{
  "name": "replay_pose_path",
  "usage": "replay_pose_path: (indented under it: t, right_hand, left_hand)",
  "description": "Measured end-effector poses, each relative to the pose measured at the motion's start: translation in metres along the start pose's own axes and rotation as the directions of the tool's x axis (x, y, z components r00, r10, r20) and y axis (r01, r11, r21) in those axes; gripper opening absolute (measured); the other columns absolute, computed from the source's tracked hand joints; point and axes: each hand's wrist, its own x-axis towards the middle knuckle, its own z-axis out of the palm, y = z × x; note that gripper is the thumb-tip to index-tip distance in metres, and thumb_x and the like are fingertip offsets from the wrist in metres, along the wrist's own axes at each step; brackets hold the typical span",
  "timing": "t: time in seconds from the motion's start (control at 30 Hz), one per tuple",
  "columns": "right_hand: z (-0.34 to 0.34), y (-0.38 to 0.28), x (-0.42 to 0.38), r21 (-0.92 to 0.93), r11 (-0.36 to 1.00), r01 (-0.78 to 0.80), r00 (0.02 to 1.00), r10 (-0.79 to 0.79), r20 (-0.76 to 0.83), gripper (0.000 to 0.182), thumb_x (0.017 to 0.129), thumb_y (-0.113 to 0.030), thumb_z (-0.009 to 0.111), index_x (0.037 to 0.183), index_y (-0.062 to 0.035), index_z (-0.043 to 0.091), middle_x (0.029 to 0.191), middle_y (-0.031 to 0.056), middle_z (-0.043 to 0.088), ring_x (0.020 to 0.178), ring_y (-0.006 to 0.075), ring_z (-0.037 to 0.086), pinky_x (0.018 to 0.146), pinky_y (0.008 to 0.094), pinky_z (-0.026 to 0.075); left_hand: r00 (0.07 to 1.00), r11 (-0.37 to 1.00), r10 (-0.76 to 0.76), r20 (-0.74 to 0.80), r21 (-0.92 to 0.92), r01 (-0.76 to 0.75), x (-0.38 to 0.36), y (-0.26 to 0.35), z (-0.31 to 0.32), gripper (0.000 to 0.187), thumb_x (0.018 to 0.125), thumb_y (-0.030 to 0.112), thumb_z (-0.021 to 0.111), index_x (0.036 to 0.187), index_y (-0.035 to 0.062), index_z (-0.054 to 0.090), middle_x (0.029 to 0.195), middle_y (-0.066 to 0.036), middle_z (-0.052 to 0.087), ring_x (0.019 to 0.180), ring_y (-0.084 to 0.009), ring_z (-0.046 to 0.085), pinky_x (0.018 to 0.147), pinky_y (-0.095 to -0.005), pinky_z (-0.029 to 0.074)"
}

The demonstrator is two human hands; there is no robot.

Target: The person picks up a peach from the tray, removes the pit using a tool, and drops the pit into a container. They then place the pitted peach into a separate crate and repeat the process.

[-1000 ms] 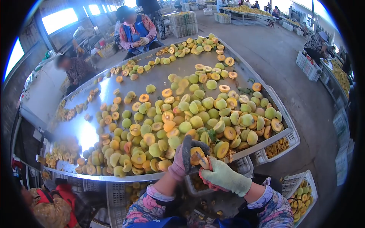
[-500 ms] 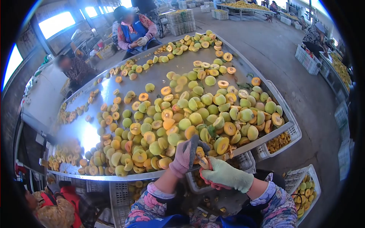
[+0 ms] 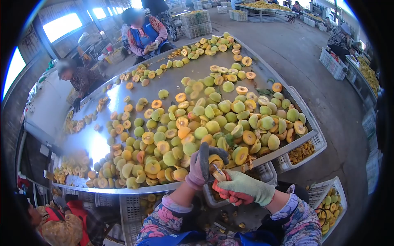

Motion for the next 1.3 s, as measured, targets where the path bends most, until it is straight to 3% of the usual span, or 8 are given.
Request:
replay_pose_path:
  t: [0.33,0.53,0.6,0.8,0.87,0.97,1.03,1.3]
  right_hand:
    - [-0.009,0.002,-0.003,0.223,0.970,-0.096,0.974,0.046,0.222,0.020,0.095,-0.025,0.062,0.106,-0.0122,0.053,0.073,-0.0018,0.043,0.046,0.0034,0.032,0.038,0.0210,0.027]
    - [0.002,0.003,-0.016,-0.177,0.980,0.087,0.995,-0.095,-0.038,0.022,0.094,-0.030,0.060,0.105,-0.0117,0.053,0.074,0.0010,0.053,0.047,0.0088,0.046,0.041,0.0254,0.039]
    - [0.011,-0.006,-0.031,-0.624,0.780,-0.045,0.969,-0.118,-0.218,0.021,0.091,-0.028,0.060,0.103,-0.0109,0.054,0.077,0.0046,0.062,0.055,0.0172,0.062,0.046,0.0323,0.048]
    - [-0.003,0.042,-0.047,-0.803,-0.329,-0.497,0.840,-0.415,-0.349,0.034,0.086,-0.026,0.068,0.109,-0.0040,0.058,0.086,0.0136,0.069,0.073,0.0323,0.071,0.058,0.0443,0.056]
    - [-0.011,0.044,-0.052,-0.824,-0.230,-0.518,0.791,-0.494,-0.360,0.030,0.088,-0.025,0.064,0.108,-0.0049,0.059,0.086,0.0135,0.070,0.074,0.0320,0.072,0.057,0.0448,0.056]
    - [-0.019,0.052,-0.060,-0.808,-0.142,-0.571,0.697,-0.605,-0.386,0.016,0.091,-0.021,0.057,0.099,-0.0079,0.060,0.083,0.0118,0.069,0.069,0.0313,0.071,0.053,0.0461,0.054]
    - [-0.015,0.047,-0.068,-0.791,-0.195,-0.580,0.702,-0.612,-0.364,0.015,0.092,-0.019,0.055,0.101,-0.0070,0.059,0.083,0.0113,0.069,0.071,0.0303,0.071,0.056,0.0447,0.055]
    - [-0.009,0.043,-0.078,-0.797,-0.173,-0.579,0.690,-0.626,-0.365,0.016,0.092,-0.023,0.056,0.097,-0.0075,0.060,0.080,0.0120,0.069,0.073,0.0314,0.072,0.060,0.0455,0.056]
  left_hand:
    - [0.992,0.983,-0.119,-0.029,-0.142,0.113,-0.004,0.002,0.003,0.049,0.093,0.038,0.068,0.121,-0.0012,0.057,0.087,-0.012,0.073,0.079,-0.0223,0.071,0.077,-0.0333,0.057]
    - [0.990,0.988,-0.134,-0.046,-0.080,0.131,0.000,0.009,0.010,0.048,0.100,0.044,0.057,0.106,-0.0029,0.065,0.089,-0.010,0.073,0.079,-0.0193,0.071,0.076,-0.0301,0.057]
    - [0.793,0.662,-0.603,0.088,-0.500,0.559,0.004,0.017,0.005,0.050,0.106,0.044,0.045,0.109,-0.0021,0.065,0.087,-0.010,0.072,0.079,-0.0187,0.071,0.072,-0.0303,0.058]
    - [0.743,0.564,-0.659,0.117,-0.577,0.591,0.003,0.035,-0.009,0.050,0.107,0.042,0.041,0.106,-0.0008,0.066,0.086,-0.010,0.071,0.076,-0.0168,0.070,0.067,-0.0298,0.058]
    - [0.724,0.528,-0.668,0.171,-0.577,0.623,0.002,0.050,-0.013,0.042,0.106,0.037,0.046,0.105,0.0011,0.068,0.083,-0.008,0.071,0.075,-0.0163,0.070,0.068,-0.0274,0.057]
    - [0.728,0.792,-0.574,0.375,0.028,0.610,-0.021,0.068,-0.003,0.035,0.099,0.036,0.056,0.105,0.0035,0.069,0.082,-0.008,0.071,0.077,-0.0237,0.071,0.069,-0.0320,0.057]
    - [0.623,0.776,-0.579,0.525,0.590,0.223,-0.033,0.084,0.017,0.040,0.092,0.038,0.062,0.115,0.0051,0.065,0.097,-0.014,0.072,0.089,-0.0317,0.070,0.079,-0.0403,0.057]
    - [0.547,0.703,-0.670,0.502,0.664,0.252,-0.051,0.056,0.043,0.054,0.091,0.046,0.062,0.133,0.0124,0.057,0.130,-0.022,0.060,0.118,-0.0365,0.060,0.103,-0.0432,0.046]
